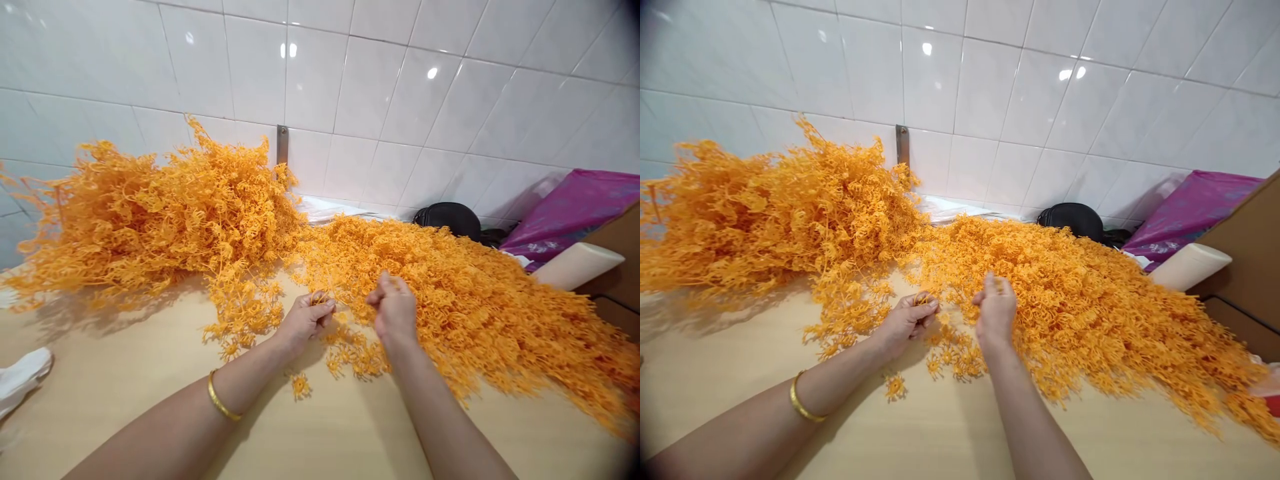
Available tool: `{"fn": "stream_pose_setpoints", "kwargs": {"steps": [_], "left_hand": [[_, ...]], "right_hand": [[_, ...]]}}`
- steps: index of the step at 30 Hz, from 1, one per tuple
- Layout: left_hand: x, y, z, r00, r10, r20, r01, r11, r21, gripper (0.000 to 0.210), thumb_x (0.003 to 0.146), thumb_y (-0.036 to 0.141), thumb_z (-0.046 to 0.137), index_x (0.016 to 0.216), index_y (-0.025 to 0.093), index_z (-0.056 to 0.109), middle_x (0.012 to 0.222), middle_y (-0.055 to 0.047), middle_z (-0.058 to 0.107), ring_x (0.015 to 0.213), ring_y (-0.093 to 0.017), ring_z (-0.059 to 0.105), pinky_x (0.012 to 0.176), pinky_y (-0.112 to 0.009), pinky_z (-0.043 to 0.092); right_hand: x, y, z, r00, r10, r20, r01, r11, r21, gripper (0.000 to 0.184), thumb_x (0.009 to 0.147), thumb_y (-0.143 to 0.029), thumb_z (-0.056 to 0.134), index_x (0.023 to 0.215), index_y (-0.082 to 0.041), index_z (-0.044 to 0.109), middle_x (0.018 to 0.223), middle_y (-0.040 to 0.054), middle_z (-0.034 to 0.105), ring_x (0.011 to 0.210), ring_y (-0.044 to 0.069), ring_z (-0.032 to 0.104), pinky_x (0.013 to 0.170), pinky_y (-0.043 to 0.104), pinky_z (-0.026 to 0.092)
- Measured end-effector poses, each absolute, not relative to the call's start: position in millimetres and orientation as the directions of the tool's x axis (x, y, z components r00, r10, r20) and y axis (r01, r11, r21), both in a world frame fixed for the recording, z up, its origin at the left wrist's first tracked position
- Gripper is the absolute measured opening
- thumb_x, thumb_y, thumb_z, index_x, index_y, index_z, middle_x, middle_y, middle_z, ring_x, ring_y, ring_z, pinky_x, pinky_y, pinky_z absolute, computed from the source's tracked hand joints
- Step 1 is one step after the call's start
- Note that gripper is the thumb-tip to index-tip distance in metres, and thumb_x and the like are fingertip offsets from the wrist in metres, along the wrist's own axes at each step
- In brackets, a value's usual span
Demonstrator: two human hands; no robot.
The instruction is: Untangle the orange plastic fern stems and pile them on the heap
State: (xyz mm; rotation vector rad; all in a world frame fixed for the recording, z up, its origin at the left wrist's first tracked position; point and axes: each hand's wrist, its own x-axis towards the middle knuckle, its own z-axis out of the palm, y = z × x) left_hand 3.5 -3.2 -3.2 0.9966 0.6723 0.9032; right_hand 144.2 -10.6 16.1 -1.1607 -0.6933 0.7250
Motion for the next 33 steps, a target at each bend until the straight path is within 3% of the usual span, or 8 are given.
{"fn": "stream_pose_setpoints", "kwargs": {"steps": [3, 7, 11, 14, 21, 28, 31, 33], "left_hand": [[0, -2, -5, 0.431, 0.9, -0.068, -0.379, 0.248, 0.892, 0.019, 0.067, 0.029, 0.058, 0.063, 0.014, 0.047, 0.044, 0.005, 0.039, 0.033, -0.001, 0.022, 0.034, -0.018, 0.009], [0, 1, -4, 0.37, 0.927, -0.057, -0.466, 0.238, 0.852, 0.021, 0.067, 0.029, 0.059, 0.065, 0.015, 0.043, 0.05, 0.004, 0.044, 0.035, 0.0, 0.026, 0.035, -0.016, 0.013], [1, 2, -4, 0.386, 0.921, -0.055, -0.461, 0.244, 0.853, 0.022, 0.068, 0.03, 0.058, 0.065, 0.015, 0.042, 0.051, 0.005, 0.044, 0.034, -0.001, 0.029, 0.036, -0.016, 0.016], [2, 0, -5, 0.387, 0.921, -0.045, -0.438, 0.227, 0.87, 0.023, 0.069, 0.031, 0.057, 0.063, 0.016, 0.041, 0.048, 0.006, 0.042, 0.033, -0.002, 0.028, 0.035, -0.016, 0.017], [6, -2, -6, 0.443, 0.894, -0.071, -0.317, 0.231, 0.92, 0.029, 0.069, 0.037, 0.056, 0.056, 0.015, 0.042, 0.04, 0.007, 0.034, 0.032, -0.001, 0.022, 0.034, -0.016, 0.017], [-2, -1, -2, 0.26, 0.962, -0.082, -0.335, 0.169, 0.927, 0.027, 0.062, 0.036, 0.063, 0.066, 0.014, 0.048, 0.046, 0.006, 0.041, 0.033, 0.001, 0.023, 0.034, -0.014, 0.013], [-6, -5, 10, 0.245, 0.969, -0.038, -0.336, 0.121, 0.934, 0.028, 0.063, 0.038, 0.061, 0.067, 0.015, 0.047, 0.044, 0.007, 0.038, 0.033, 0.0, 0.022, 0.034, -0.014, 0.012], [-6, -9, 20, 0.24, 0.97, -0.031, -0.334, 0.113, 0.936, 0.029, 0.061, 0.039, 0.063, 0.068, 0.015, 0.046, 0.045, 0.008, 0.037, 0.034, 0.0, 0.022, 0.035, -0.014, 0.012]], "right_hand": [[157, -12, 22, 0.6, 0.799, 0.042, -0.208, 0.206, -0.956, 0.026, 0.065, -0.039, 0.056, 0.059, -0.021, 0.038, 0.047, -0.0075, 0.037, 0.04, 0.007, 0.036, 0.041, 0.021, 0.033], [148, -19, 23, 0.305, 0.949, 0.077, 0.0, 0.081, -0.997, 0.026, 0.066, -0.044, 0.054, 0.066, -0.019, 0.049, 0.053, -0.0039, 0.048, 0.042, 0.007, 0.038, 0.041, 0.021, 0.031], [130, -24, 20, 0.126, 0.984, 0.123, 0.137, 0.105, -0.985, 0.027, 0.067, -0.044, 0.055, 0.076, -0.018, 0.052, 0.061, -0.0033, 0.05, 0.048, 0.007, 0.039, 0.045, 0.02, 0.031], [122, -25, 15, 0.058, 0.974, 0.219, 0.212, 0.203, -0.956, 0.018, 0.069, -0.035, 0.054, 0.069, -0.017, 0.05, 0.063, -0.0034, 0.047, 0.056, 0.008, 0.041, 0.051, 0.02, 0.032], [118, -23, 12, 0.252, 0.907, 0.337, 0.391, 0.223, -0.893, 0.019, 0.072, -0.028, 0.045, 0.057, -0.019, 0.039, 0.051, -0.0058, 0.036, 0.05, 0.008, 0.034, 0.049, 0.021, 0.027], [163, -17, 24, 0.613, 0.726, 0.311, 0.281, 0.168, -0.945, 0.025, 0.076, -0.041, 0.038, 0.061, -0.022, 0.034, 0.052, -0.0048, 0.031, 0.045, 0.009, 0.026, 0.041, 0.022, 0.022], [169, -19, 26, 0.493, 0.782, 0.381, 0.444, 0.151, -0.883, 0.031, 0.077, -0.044, 0.037, 0.056, -0.022, 0.031, 0.049, -0.0048, 0.029, 0.043, 0.009, 0.026, 0.042, 0.023, 0.021], [163, -24, 26, 0.379, 0.81, 0.447, 0.622, 0.135, -0.771, 0.031, 0.079, -0.041, 0.037, 0.055, -0.021, 0.035, 0.05, -0.0031, 0.035, 0.045, 0.011, 0.033, 0.045, 0.023, 0.024]]}}
